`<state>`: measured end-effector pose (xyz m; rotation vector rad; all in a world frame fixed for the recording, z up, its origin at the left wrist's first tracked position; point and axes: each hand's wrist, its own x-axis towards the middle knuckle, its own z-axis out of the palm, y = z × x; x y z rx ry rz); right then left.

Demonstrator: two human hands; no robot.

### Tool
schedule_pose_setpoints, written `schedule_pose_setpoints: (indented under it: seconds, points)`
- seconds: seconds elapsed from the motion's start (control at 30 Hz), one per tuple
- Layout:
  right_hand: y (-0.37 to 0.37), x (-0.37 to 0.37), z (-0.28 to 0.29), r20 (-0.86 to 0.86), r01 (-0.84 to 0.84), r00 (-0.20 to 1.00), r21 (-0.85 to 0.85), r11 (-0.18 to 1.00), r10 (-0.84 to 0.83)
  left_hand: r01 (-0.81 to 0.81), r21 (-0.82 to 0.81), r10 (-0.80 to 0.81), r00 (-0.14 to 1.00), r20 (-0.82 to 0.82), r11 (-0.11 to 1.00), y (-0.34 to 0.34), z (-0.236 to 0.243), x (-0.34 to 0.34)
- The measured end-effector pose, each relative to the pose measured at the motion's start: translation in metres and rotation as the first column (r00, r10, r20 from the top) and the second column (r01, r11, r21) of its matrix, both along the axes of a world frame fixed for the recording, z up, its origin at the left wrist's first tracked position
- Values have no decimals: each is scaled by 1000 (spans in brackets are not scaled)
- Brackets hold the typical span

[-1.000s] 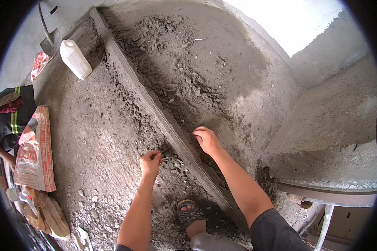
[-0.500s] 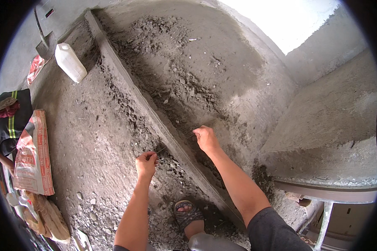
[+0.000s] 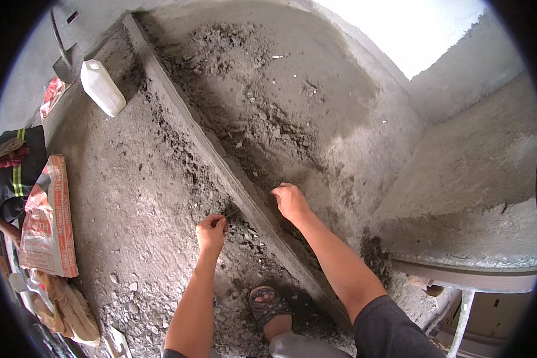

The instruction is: The person gathers nails from the floor, then places them one by one into a narrow trench along a concrete floor. Other workers are visible in the background mixing materials.

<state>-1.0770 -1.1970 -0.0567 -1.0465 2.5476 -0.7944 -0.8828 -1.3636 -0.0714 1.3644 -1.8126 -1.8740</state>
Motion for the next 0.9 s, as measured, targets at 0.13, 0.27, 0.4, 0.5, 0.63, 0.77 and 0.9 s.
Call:
schedule_pose_setpoints:
  seconds: [0.13, 0.27, 0.4, 0.5, 0.63, 0.77, 0.9]
  points:
    - [-4, 4, 2, 29, -4, 1000, 27, 1000, 3, -11, 14, 11, 1000, 5, 1000, -1, -2, 5]
    - [1, 1, -4, -38, -18, 999, -27, 999, 17, 20, 12, -20, 999, 27, 1000, 3, 11, -5]
    - [-1, 6, 3, 85, 64, 994, 0, 998, -63, 20, -16, -19, 999, 39, 1000, 6, 19, -11]
    - [1, 3, 2, 76, 50, 996, -9, 999, -50, 54, -47, -52, 997, 56, 997, 8, 23, -16]
    - [0, 5, 1, 38, 43, 998, -49, 998, -42, 34, -2, -33, 997, 76, 999, 9, 20, -18]
    - [4, 1, -3, 3, 45, 999, -29, 999, -45, 41, -20, -40, 998, 55, 999, 13, 20, -21]
    - [5, 2, -2, 17, 93, 996, -114, 989, -92, 86, -47, -81, 993, 90, 995, 8, 15, -15]
